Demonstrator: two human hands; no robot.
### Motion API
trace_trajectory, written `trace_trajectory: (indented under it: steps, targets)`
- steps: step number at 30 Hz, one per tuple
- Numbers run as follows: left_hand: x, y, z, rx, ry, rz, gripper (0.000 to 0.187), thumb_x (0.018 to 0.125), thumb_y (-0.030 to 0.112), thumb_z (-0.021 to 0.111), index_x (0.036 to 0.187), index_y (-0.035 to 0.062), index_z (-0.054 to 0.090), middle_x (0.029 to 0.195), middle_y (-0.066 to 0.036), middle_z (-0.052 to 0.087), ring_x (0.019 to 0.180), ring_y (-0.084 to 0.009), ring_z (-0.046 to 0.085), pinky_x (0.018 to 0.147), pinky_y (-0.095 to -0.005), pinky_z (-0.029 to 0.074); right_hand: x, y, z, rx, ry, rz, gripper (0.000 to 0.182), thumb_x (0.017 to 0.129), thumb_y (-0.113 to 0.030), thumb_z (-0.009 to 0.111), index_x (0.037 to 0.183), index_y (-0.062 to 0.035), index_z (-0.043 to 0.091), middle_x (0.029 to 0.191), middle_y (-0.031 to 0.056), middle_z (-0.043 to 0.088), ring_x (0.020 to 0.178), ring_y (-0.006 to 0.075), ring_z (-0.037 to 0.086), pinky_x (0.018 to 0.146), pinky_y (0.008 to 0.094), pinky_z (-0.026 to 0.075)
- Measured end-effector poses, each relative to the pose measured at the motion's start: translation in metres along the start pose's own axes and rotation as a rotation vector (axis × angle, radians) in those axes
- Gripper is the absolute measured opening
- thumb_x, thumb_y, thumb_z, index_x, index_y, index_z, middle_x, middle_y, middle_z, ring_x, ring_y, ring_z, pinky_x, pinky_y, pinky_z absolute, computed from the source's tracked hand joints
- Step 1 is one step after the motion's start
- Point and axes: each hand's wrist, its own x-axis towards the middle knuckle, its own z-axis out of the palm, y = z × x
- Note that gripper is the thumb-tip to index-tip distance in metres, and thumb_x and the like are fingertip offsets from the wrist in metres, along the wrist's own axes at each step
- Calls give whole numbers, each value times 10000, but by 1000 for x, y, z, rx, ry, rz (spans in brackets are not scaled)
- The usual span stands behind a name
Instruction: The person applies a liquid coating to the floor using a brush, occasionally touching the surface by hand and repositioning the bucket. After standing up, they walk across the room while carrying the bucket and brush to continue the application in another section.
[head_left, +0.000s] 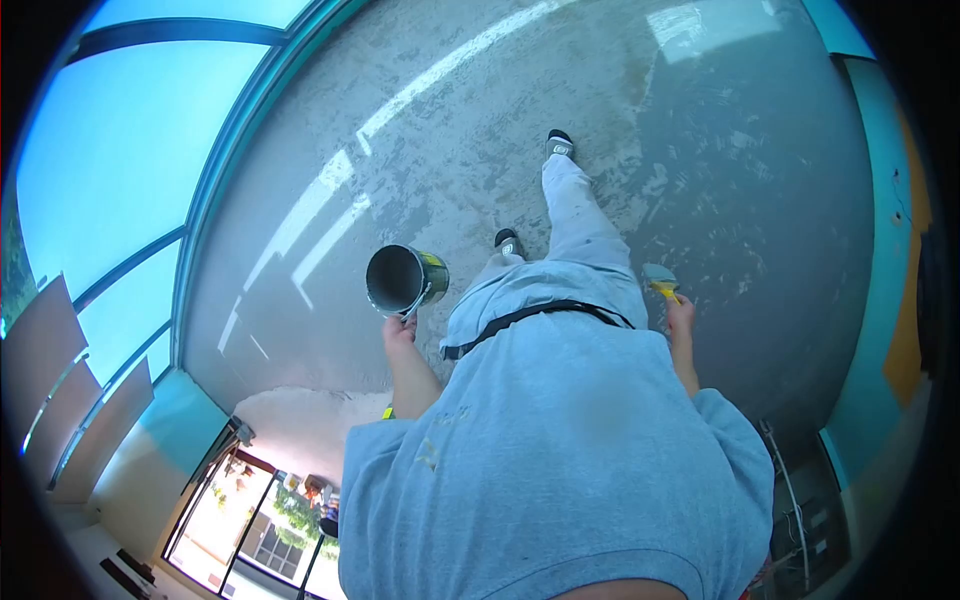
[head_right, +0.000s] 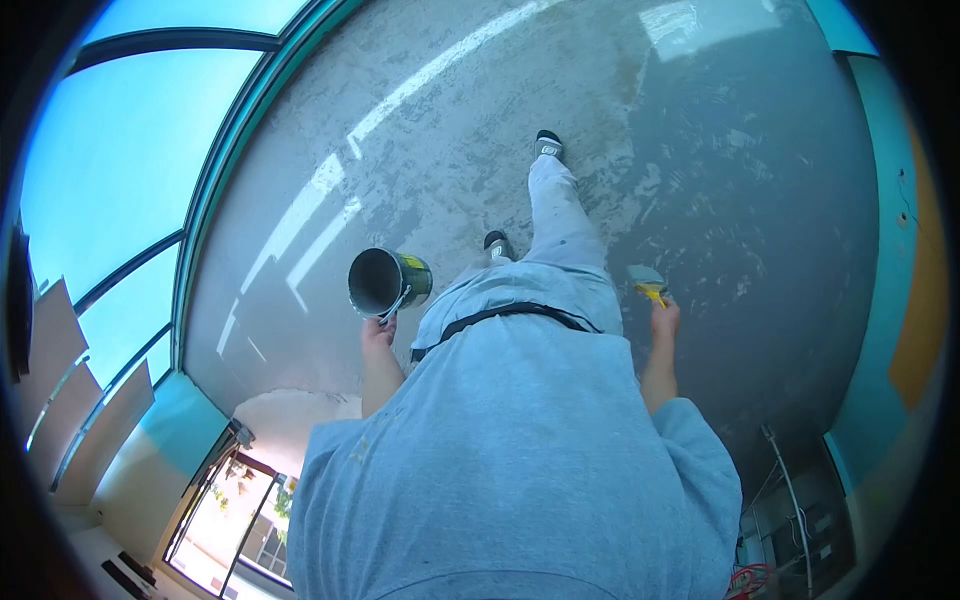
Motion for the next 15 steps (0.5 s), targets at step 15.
trace_trajectory:
  steps: [15]
  targets:
    - [-55,-77,99,-129,4,-136,333,780,-143,418,1104,-90,467,1078,-227,582,949,-369,624,848,-506,565,113,-262,-114,-269,108,-247,387,874,-274,650,1197,-62,635,1118,149,677,1060,291,638,908,382,476]
